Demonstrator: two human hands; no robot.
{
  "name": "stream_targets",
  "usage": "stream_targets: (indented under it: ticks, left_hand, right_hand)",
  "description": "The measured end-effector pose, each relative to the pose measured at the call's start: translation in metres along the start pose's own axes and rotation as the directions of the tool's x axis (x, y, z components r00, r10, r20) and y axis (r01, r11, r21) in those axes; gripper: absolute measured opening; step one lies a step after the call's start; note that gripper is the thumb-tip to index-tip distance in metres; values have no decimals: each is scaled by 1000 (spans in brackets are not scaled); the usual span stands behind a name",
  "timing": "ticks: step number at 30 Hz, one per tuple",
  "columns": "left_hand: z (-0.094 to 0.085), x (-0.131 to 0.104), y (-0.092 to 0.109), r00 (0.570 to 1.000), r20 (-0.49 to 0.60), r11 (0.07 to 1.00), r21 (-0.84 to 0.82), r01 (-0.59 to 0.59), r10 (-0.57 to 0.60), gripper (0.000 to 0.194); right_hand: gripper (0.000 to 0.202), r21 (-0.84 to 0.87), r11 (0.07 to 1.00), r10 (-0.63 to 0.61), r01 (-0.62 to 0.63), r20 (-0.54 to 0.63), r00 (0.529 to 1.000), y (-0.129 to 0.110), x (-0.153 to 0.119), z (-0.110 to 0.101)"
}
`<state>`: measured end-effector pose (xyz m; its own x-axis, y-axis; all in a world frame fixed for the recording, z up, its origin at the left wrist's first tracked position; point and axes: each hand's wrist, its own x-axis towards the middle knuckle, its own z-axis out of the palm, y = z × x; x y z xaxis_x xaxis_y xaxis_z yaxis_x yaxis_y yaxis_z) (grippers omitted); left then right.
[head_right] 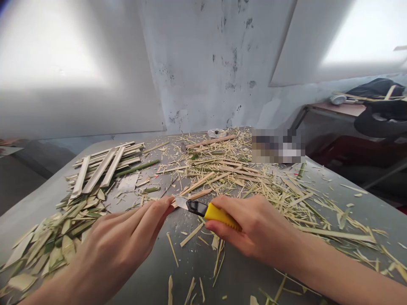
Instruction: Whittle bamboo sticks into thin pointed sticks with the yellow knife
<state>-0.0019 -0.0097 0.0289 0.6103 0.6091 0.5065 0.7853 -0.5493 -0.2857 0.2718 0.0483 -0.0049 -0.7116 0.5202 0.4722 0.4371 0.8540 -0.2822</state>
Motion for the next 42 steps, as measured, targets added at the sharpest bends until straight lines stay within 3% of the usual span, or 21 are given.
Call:
stream_targets:
  ticks: [3, 5, 9, 12, 14, 17, 19, 22, 25, 31, 34, 38, 42]
  left_hand:
    - [0, -1, 2, 1000, 22, 1000, 5, -4, 4, 22]
    - [-2, -3, 3, 999, 34, 1000, -9, 5, -5, 24]
    - [-7, -6, 4, 1000, -9, 996, -85, 3, -3, 20]
    - [-5, -6, 3, 998, -56, 996, -89, 2, -7, 17]
    - [0, -8, 2, 998, -51, 999, -51, 18, -21, 19]
    - [8, -9, 0, 1000, -3, 1000, -14, 28, -28, 21]
    - [10, -9, 0, 1000, 9, 999, -19, 28, -28, 21]
    - [9, -9, 1, 1000, 5, 998, -49, 29, -29, 20]
    - [7, -9, 2, 999, -22, 996, -88, 21, -23, 19]
    - [8, -5, 2, 999, -47, 998, -60, -8, 5, 19]
    - [-2, -2, 2, 997, -79, 997, -64, -33, 28, 20]
    - [-23, 2, 4, 988, -122, 986, -127, -112, 96, 31]
    - [-21, 2, 4, 998, -46, 999, -28, -41, 39, 34]
  right_hand:
    - [26, -60, 998, 17, -19, -27, 999, 8, -1, 1]
    - [31, -164, 981, 98, -106, -55, 994, 24, -2, 1]
    - [43, -321, 890, 284, -324, -168, 944, 59, -5, -11]
    - [41, -293, 873, 314, -391, -276, 908, 59, -3, -24]
    - [35, -193, 910, 307, -367, -281, 909, 45, -1, -27]
    - [25, -59, 986, 142, -153, -165, 976, 20, -1, -21]
    - [22, -52, 999, 10, -14, -71, 997, 11, -1, -12]
    - [23, -68, 997, -36, 39, 36, 999, 9, -2, -2]
    - [24, -89, 995, -29, 35, 67, 997, 12, -3, 2]
    - [28, -195, 981, 21, -20, 4, 1000, 19, -5, 6]
    - [43, -353, 921, 153, -162, -54, 987, 41, -6, 3]
    - [61, -460, 805, 314, -374, -203, 927, 79, -7, -15]
    - [50, -437, 816, 321, -378, -203, 925, 81, -2, -24]
